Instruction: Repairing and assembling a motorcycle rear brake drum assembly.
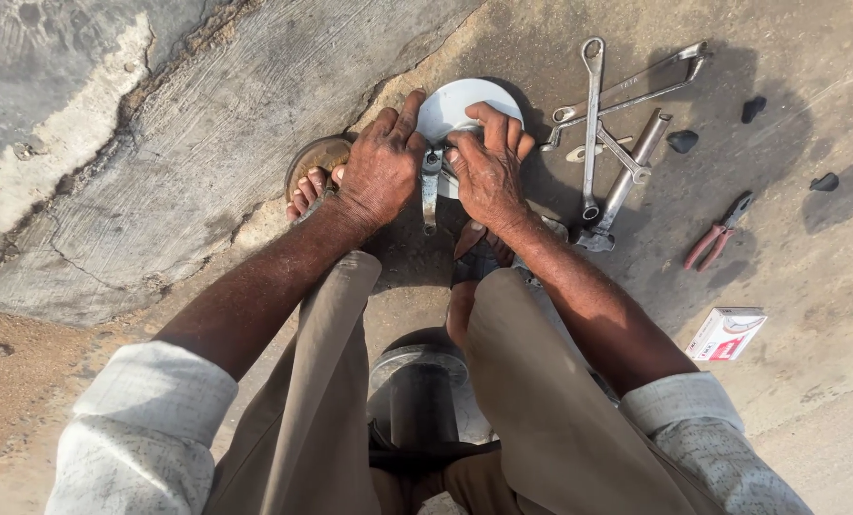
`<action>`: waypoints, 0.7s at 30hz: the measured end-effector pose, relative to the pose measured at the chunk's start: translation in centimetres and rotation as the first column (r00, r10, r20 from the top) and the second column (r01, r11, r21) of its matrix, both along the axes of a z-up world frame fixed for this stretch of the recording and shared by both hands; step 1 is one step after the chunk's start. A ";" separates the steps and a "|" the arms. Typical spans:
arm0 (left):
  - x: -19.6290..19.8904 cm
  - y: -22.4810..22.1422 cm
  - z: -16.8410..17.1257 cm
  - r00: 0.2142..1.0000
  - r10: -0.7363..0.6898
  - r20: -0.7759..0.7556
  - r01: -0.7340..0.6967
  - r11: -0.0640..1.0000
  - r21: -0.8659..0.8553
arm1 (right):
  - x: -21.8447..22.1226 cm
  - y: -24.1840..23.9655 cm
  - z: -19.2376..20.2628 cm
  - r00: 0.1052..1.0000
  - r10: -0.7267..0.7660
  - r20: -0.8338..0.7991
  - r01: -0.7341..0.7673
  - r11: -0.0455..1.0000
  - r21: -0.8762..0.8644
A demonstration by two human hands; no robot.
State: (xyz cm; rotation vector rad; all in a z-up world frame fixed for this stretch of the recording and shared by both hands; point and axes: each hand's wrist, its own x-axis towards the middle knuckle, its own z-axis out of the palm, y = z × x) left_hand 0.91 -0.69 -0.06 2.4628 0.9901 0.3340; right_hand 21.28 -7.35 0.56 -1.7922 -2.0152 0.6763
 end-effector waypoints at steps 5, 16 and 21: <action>0.1 0.3 -0.2 0.999 -0.036 0.017 0.036 0.998 0.051 | -0.4 0.2 0.0 0.999 -0.009 0.037 0.010 1.000 -0.026; -0.3 1.1 1.8 0.989 -0.094 -0.115 0.084 0.993 -0.085 | 0.8 0.1 0.2 0.998 0.044 -0.041 -0.045 0.999 -0.028; -0.1 0.4 -0.1 0.996 -0.071 -0.051 0.069 0.996 -0.051 | 1.1 0.0 -0.9 0.999 0.049 0.009 -0.049 0.998 -0.026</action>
